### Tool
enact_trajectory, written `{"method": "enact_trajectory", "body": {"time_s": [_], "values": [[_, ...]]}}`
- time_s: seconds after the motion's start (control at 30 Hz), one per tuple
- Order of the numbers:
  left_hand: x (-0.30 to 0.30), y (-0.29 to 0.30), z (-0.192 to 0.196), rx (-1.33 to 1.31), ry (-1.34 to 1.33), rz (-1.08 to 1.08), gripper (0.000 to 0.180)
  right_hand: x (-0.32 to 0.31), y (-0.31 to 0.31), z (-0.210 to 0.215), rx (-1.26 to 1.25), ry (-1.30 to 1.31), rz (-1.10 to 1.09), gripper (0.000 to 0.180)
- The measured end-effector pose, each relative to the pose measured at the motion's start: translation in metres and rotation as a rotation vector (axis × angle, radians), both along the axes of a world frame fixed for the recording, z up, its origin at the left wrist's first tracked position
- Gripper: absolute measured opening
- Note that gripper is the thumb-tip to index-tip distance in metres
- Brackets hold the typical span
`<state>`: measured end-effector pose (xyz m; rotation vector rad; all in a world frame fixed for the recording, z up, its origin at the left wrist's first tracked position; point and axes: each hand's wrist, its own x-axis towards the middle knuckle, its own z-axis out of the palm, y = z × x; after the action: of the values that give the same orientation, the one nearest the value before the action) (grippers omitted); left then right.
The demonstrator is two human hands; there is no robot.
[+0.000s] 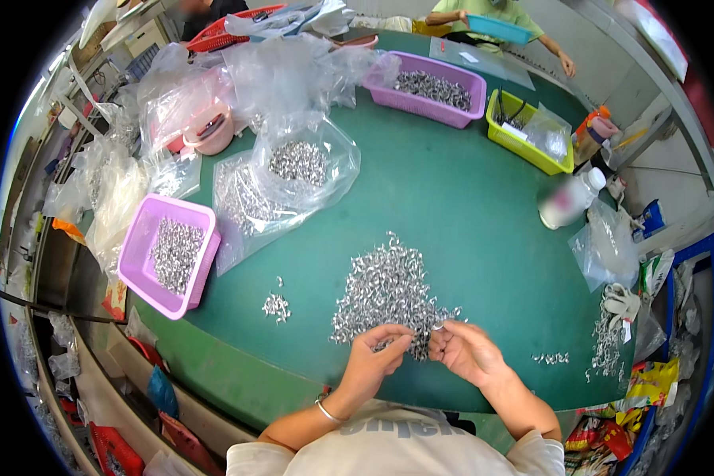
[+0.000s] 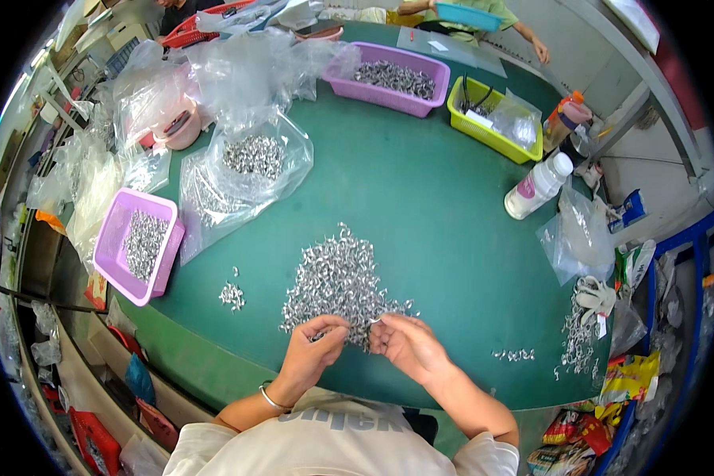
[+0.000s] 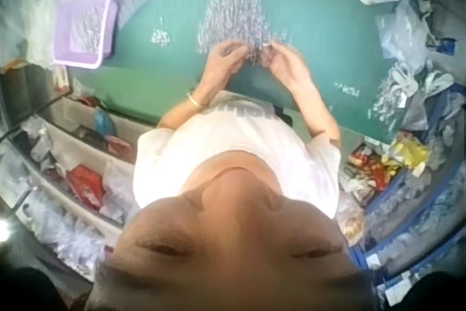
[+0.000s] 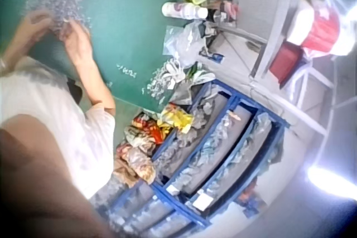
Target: The person picks up and sorts small metal U-shaped parts from a large pile on a green table, placing some into their left hand and others onto the table surface by hand.
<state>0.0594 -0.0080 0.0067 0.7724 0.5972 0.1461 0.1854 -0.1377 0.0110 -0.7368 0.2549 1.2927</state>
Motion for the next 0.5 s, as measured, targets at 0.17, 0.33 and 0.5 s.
{"method": "enact_trajectory", "body": {"time_s": [0.17,0.33,0.5], "values": [[0.0,0.008,-0.009,-0.009,0.01,0.03,0.012,0.111,0.062,-0.008,0.107,-0.245,-0.041,0.012],[0.001,0.006,-0.008,0.031,0.073,0.009,0.012,0.206,0.134,0.045,0.049,-0.875,-0.311,0.023],[-0.002,0.008,-0.02,0.057,0.113,0.028,0.012,0.141,0.098,-0.026,-0.098,-1.451,0.334,0.025]]}}
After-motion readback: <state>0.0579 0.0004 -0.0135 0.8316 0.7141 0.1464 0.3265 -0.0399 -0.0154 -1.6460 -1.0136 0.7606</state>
